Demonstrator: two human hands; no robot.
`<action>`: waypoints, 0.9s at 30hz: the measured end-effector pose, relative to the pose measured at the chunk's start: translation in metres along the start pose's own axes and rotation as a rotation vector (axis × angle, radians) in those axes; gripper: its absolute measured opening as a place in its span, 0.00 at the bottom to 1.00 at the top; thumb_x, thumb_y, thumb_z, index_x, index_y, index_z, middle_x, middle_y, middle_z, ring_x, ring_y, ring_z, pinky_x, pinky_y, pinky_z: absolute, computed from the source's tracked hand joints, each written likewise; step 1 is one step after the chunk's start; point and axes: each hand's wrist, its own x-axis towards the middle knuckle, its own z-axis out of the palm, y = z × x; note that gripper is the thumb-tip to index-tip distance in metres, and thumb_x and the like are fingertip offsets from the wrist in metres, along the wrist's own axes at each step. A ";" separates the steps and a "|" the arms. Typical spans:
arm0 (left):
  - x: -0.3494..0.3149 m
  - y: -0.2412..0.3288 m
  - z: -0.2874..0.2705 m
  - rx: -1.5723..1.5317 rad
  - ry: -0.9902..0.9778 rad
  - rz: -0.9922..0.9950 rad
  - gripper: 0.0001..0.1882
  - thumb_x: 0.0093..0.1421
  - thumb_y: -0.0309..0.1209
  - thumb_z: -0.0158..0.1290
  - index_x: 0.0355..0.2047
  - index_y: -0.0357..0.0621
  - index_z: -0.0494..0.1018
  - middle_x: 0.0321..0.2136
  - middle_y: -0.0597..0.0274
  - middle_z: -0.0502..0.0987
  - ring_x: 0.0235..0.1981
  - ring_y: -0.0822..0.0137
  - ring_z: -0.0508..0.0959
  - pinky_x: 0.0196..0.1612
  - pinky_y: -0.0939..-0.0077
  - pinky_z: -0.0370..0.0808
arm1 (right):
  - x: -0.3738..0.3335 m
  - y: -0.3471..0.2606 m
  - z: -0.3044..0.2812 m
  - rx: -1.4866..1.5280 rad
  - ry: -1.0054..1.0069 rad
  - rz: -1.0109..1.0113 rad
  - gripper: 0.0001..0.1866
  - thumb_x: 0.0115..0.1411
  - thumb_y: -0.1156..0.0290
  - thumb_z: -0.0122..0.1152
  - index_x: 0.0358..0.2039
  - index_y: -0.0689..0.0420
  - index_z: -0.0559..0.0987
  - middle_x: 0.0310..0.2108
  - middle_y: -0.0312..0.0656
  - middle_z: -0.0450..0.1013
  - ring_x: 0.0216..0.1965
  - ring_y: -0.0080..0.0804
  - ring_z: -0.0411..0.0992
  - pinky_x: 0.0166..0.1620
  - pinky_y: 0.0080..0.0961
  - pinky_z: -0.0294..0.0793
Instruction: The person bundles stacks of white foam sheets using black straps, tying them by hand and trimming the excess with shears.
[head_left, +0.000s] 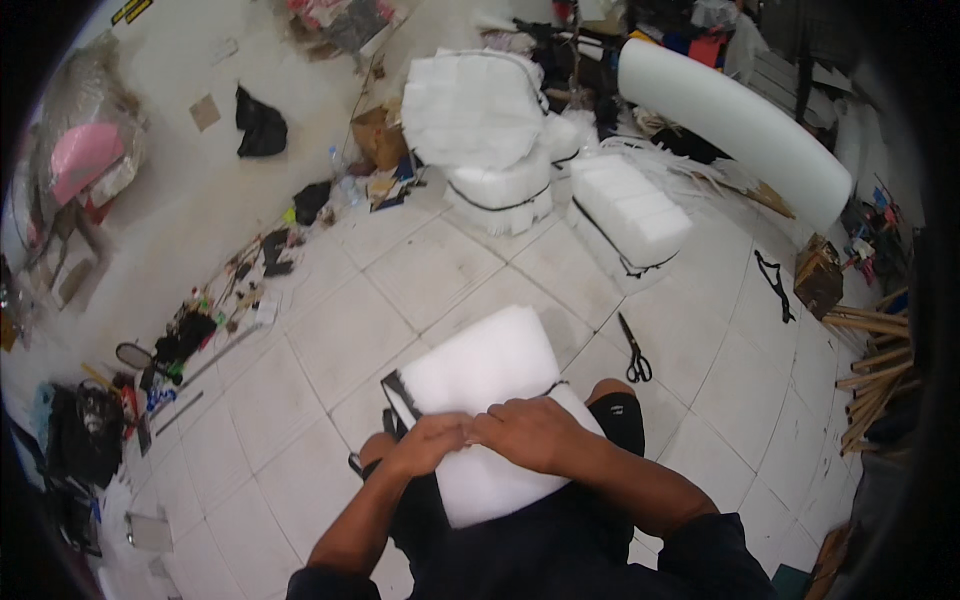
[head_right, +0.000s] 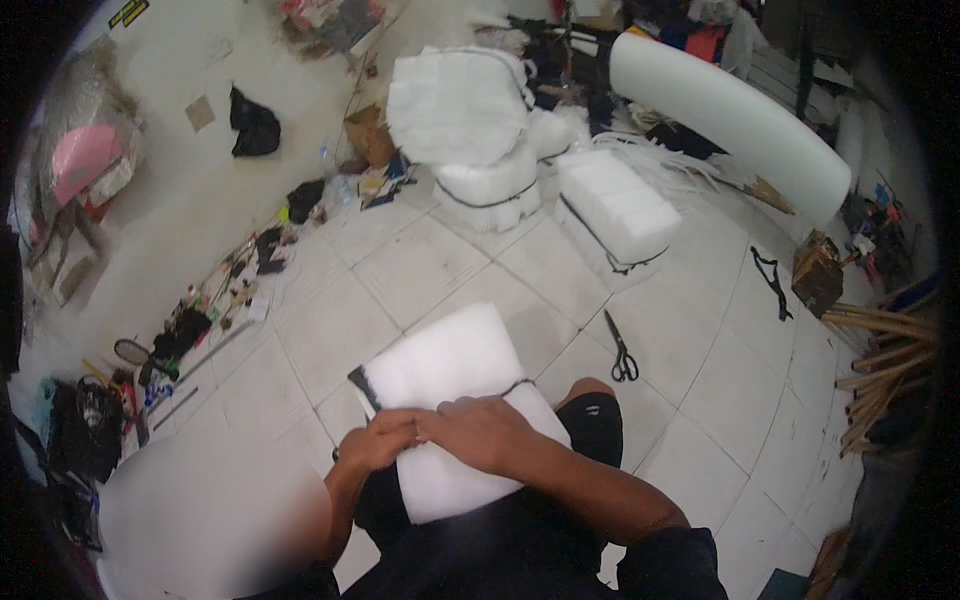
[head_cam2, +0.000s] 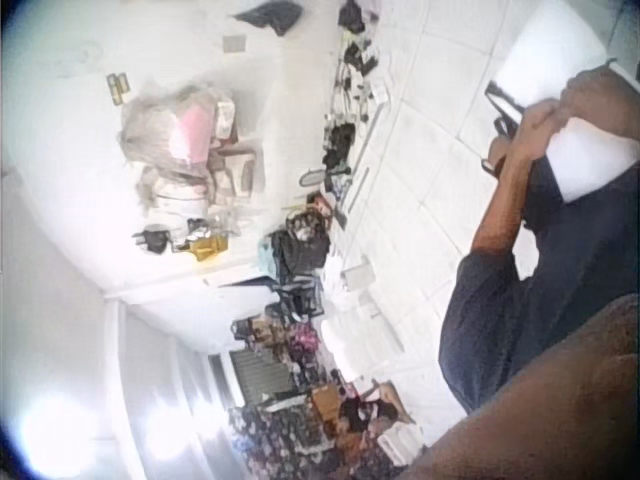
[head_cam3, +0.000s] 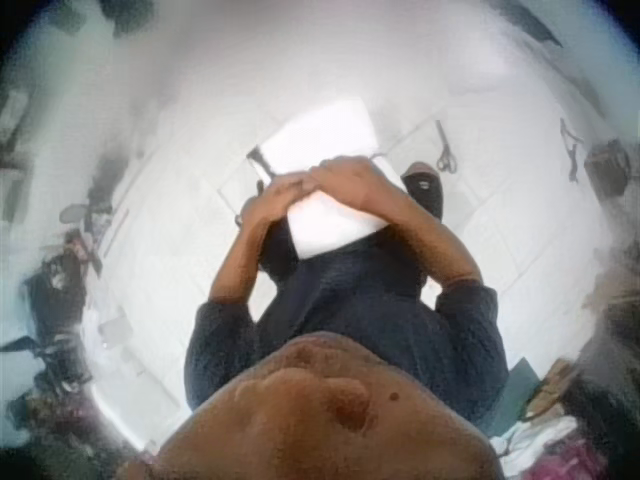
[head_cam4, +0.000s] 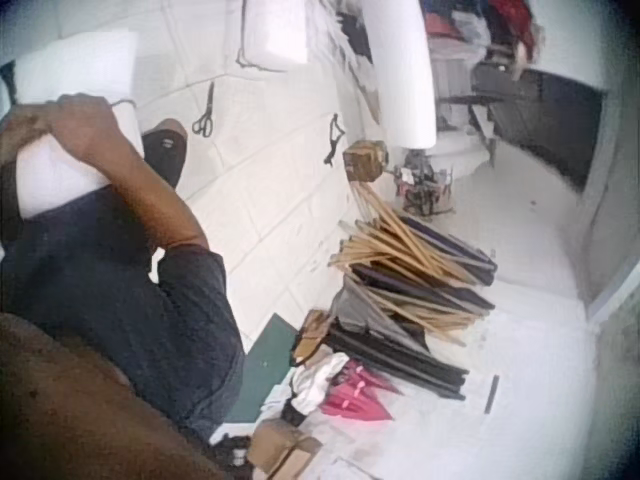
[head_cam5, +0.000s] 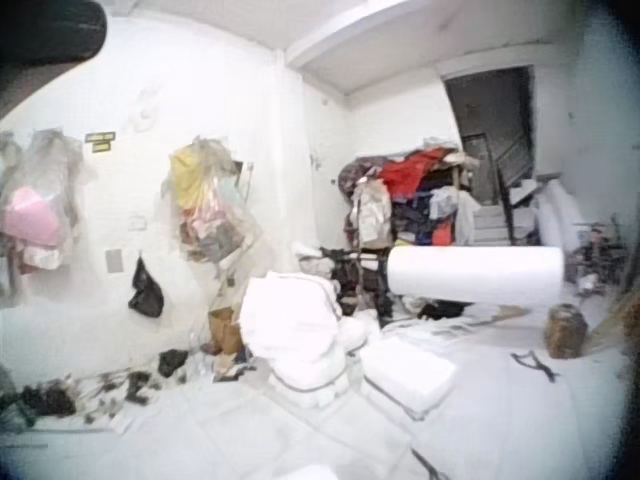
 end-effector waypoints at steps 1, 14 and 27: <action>0.000 -0.003 0.004 0.052 0.003 0.050 0.10 0.62 0.30 0.49 0.39 0.37 0.74 0.28 0.69 0.71 0.31 0.76 0.68 0.37 0.83 0.66 | 0.002 0.006 -0.002 0.031 0.028 -0.016 0.10 0.62 0.63 0.47 0.35 0.55 0.71 0.27 0.42 0.72 0.33 0.44 0.73 0.35 0.37 0.73; 0.024 -0.006 0.019 0.316 0.561 0.436 0.03 0.56 0.21 0.53 0.26 0.35 0.70 0.28 0.63 0.67 0.30 0.72 0.68 0.36 0.77 0.66 | 0.025 0.051 0.023 0.861 0.212 0.097 0.09 0.60 0.70 0.54 0.37 0.61 0.77 0.35 0.49 0.76 0.36 0.44 0.74 0.40 0.33 0.72; 0.023 -0.024 0.029 0.455 0.712 0.545 0.04 0.58 0.23 0.52 0.27 0.34 0.71 0.29 0.59 0.67 0.29 0.68 0.67 0.32 0.77 0.66 | 0.014 0.042 0.055 0.321 0.409 -0.049 0.14 0.53 0.71 0.55 0.41 0.57 0.78 0.29 0.42 0.74 0.36 0.39 0.71 0.41 0.34 0.68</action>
